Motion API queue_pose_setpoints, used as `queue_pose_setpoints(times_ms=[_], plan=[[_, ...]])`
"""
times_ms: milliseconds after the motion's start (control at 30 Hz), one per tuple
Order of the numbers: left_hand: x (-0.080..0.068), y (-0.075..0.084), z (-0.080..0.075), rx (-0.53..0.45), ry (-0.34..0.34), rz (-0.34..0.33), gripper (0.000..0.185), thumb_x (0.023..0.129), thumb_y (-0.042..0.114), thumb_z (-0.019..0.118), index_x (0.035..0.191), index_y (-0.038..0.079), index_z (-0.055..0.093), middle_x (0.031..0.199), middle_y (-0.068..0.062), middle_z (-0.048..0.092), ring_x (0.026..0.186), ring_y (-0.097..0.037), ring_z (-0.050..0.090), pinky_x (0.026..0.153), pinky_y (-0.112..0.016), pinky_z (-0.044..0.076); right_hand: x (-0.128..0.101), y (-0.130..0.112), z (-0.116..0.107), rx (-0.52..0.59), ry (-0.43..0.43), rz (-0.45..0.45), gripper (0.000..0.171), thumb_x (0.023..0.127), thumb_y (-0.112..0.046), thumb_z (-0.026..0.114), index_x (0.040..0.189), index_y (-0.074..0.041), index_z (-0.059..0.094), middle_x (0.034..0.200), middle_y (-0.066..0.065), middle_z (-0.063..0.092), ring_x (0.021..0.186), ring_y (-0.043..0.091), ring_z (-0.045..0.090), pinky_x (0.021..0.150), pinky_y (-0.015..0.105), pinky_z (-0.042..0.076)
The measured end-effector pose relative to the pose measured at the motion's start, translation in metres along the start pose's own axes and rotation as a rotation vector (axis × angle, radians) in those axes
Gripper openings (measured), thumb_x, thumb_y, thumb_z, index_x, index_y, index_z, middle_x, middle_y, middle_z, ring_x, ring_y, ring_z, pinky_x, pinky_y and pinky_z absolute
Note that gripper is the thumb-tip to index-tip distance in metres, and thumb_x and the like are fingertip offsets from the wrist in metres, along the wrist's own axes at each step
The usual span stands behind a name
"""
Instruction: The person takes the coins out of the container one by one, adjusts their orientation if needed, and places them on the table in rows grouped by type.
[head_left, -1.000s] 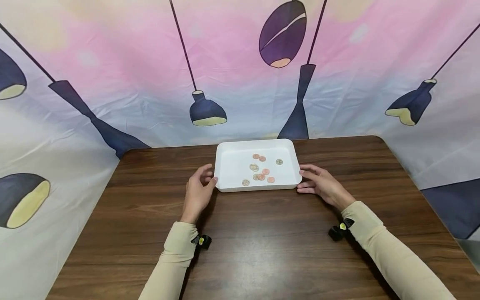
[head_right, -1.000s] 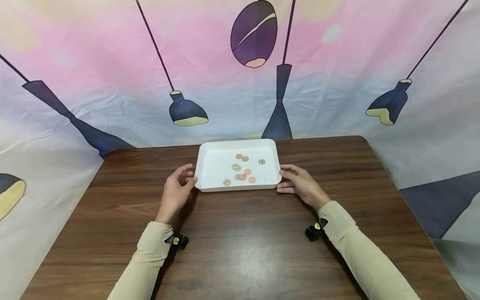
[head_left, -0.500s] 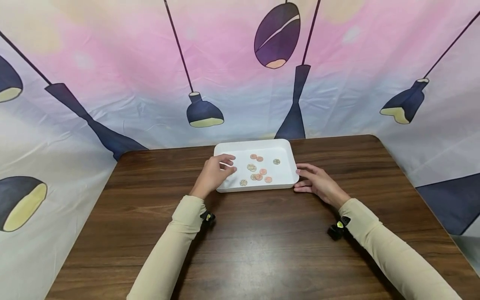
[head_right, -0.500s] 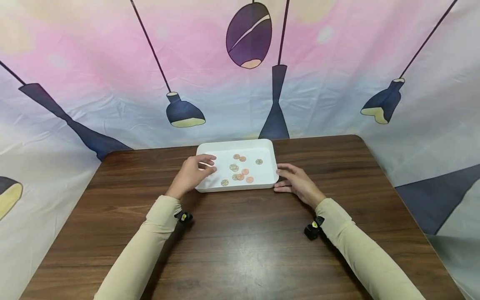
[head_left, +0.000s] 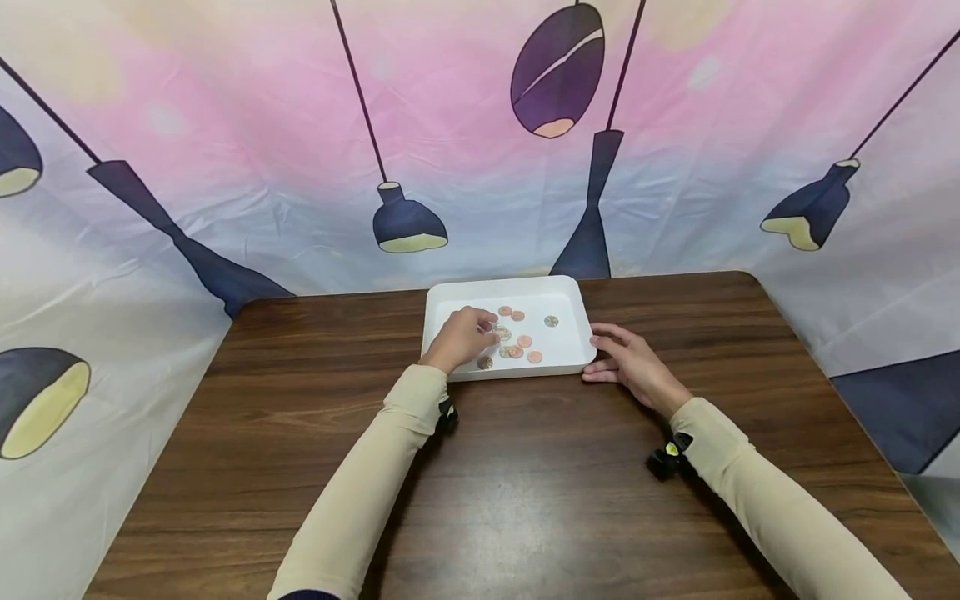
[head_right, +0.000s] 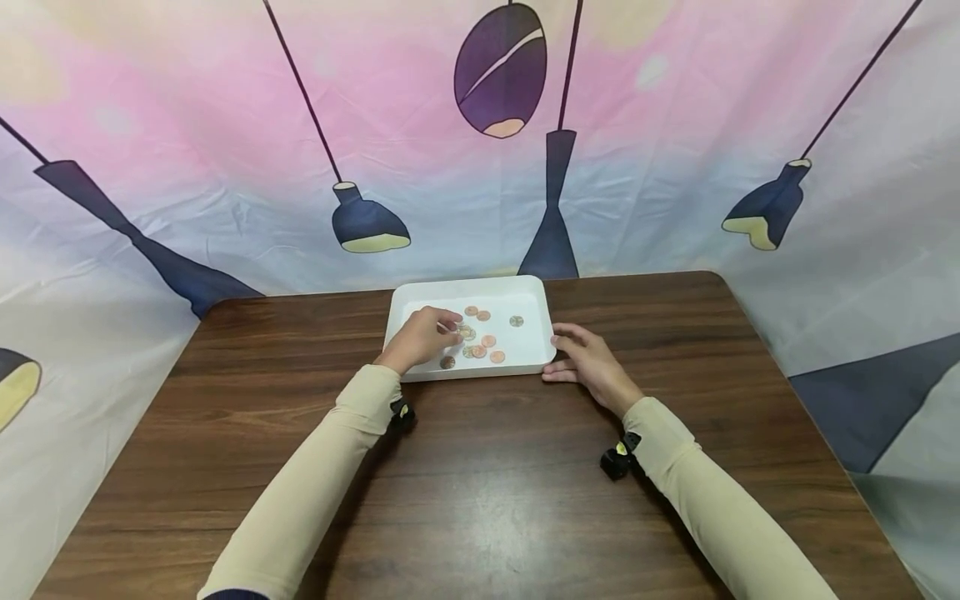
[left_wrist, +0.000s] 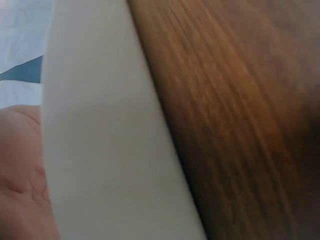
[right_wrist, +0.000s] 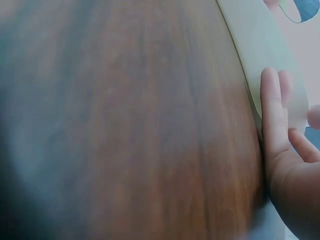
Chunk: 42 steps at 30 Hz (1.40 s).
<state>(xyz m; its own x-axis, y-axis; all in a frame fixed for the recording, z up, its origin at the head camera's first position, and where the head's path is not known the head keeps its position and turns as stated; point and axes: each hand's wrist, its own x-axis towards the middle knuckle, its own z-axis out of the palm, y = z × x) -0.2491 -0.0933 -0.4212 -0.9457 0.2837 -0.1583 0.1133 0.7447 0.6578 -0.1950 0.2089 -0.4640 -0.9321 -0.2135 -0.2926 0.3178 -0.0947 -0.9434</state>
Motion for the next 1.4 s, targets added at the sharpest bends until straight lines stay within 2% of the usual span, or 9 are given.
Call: queue_pose_setpoints(times_ms=[100, 233, 467, 667, 800, 933, 1033, 1167, 1400], plan=[[0.004, 0.002, 0.001, 0.018, 0.015, -0.011, 0.038, 0.101, 0.012, 0.068, 0.138, 0.007, 0.07, 0.123, -0.013, 0.071, 0.107, -0.026, 0.066, 0.089, -0.038, 0.059, 0.004, -0.001, 0.003, -0.003, 0.01, -0.01, 0.054, 0.113, -0.018, 0.05, 0.163, -0.003, 0.033, 0.129, 0.022, 0.052, 0.077, 0.016, 0.074, 0.084, 0.036, 0.067], [0.008, -0.003, 0.005, -0.011, 0.038, -0.012, 0.035, 0.1, 0.009, 0.067, 0.134, 0.011, 0.074, 0.12, -0.012, 0.07, 0.099, -0.025, 0.065, 0.082, -0.033, 0.057, 0.006, -0.003, 0.003, 0.001, 0.012, 0.003, 0.054, 0.113, -0.017, 0.049, 0.163, -0.004, 0.033, 0.129, 0.022, 0.052, 0.076, 0.016, 0.074, 0.083, 0.036, 0.067], [0.013, -0.015, 0.013, -0.08, 0.065, -0.022, 0.026, 0.099, 0.009, 0.072, 0.124, 0.015, 0.078, 0.113, -0.008, 0.07, 0.099, -0.022, 0.062, 0.082, -0.031, 0.055, 0.004, -0.002, 0.001, 0.004, 0.004, 0.017, 0.056, 0.114, -0.018, 0.049, 0.164, -0.004, 0.031, 0.125, 0.021, 0.054, 0.076, 0.015, 0.074, 0.084, 0.036, 0.067], [0.013, -0.018, 0.014, -0.027, 0.061, 0.027, 0.017, 0.102, 0.01, 0.07, 0.119, 0.009, 0.074, 0.11, -0.008, 0.068, 0.101, -0.023, 0.061, 0.09, -0.037, 0.056, 0.003, -0.002, 0.001, 0.003, 0.005, 0.018, 0.055, 0.114, -0.018, 0.049, 0.164, -0.004, 0.032, 0.127, 0.021, 0.054, 0.077, 0.015, 0.074, 0.085, 0.036, 0.067], [0.013, -0.017, 0.012, 0.008, 0.075, 0.068, 0.011, 0.107, 0.015, 0.063, 0.112, 0.007, 0.07, 0.101, -0.007, 0.068, 0.09, -0.021, 0.06, 0.082, -0.033, 0.054, 0.003, -0.002, 0.002, -0.003, 0.007, 0.016, 0.055, 0.114, -0.019, 0.05, 0.164, -0.005, 0.032, 0.13, 0.021, 0.052, 0.077, 0.015, 0.074, 0.085, 0.035, 0.067], [0.011, -0.016, 0.007, 0.006, 0.046, 0.091, 0.022, 0.108, 0.012, 0.057, 0.124, 0.005, 0.07, 0.105, -0.01, 0.069, 0.089, -0.021, 0.061, 0.079, -0.031, 0.054, 0.005, -0.002, 0.002, -0.009, 0.007, 0.006, 0.057, 0.113, -0.021, 0.051, 0.164, -0.004, 0.032, 0.131, 0.022, 0.052, 0.078, 0.016, 0.074, 0.085, 0.035, 0.067], [0.009, -0.018, 0.003, -0.006, 0.013, 0.075, 0.027, 0.103, 0.007, 0.062, 0.129, 0.006, 0.071, 0.111, -0.011, 0.068, 0.096, -0.022, 0.06, 0.083, -0.033, 0.054, 0.006, -0.002, 0.003, -0.014, 0.006, -0.004, 0.056, 0.114, -0.021, 0.051, 0.164, -0.004, 0.032, 0.132, 0.022, 0.052, 0.079, 0.016, 0.074, 0.086, 0.035, 0.066], [0.007, -0.023, 0.003, -0.046, -0.009, 0.045, 0.022, 0.097, 0.008, 0.074, 0.119, 0.01, 0.076, 0.104, -0.007, 0.065, 0.096, -0.021, 0.057, 0.083, -0.032, 0.052, 0.006, -0.001, 0.004, -0.025, 0.009, 0.003, 0.055, 0.114, -0.02, 0.05, 0.164, -0.004, 0.033, 0.132, 0.022, 0.052, 0.078, 0.015, 0.074, 0.085, 0.035, 0.067], [0.006, -0.02, 0.008, 0.0, 0.004, 0.114, 0.014, 0.095, 0.013, 0.08, 0.107, 0.007, 0.077, 0.098, -0.007, 0.064, 0.091, -0.021, 0.056, 0.081, -0.033, 0.052, 0.005, 0.0, 0.003, -0.023, 0.022, 0.0, 0.055, 0.113, -0.019, 0.05, 0.163, -0.004, 0.033, 0.131, 0.022, 0.052, 0.077, 0.015, 0.074, 0.084, 0.035, 0.067]])
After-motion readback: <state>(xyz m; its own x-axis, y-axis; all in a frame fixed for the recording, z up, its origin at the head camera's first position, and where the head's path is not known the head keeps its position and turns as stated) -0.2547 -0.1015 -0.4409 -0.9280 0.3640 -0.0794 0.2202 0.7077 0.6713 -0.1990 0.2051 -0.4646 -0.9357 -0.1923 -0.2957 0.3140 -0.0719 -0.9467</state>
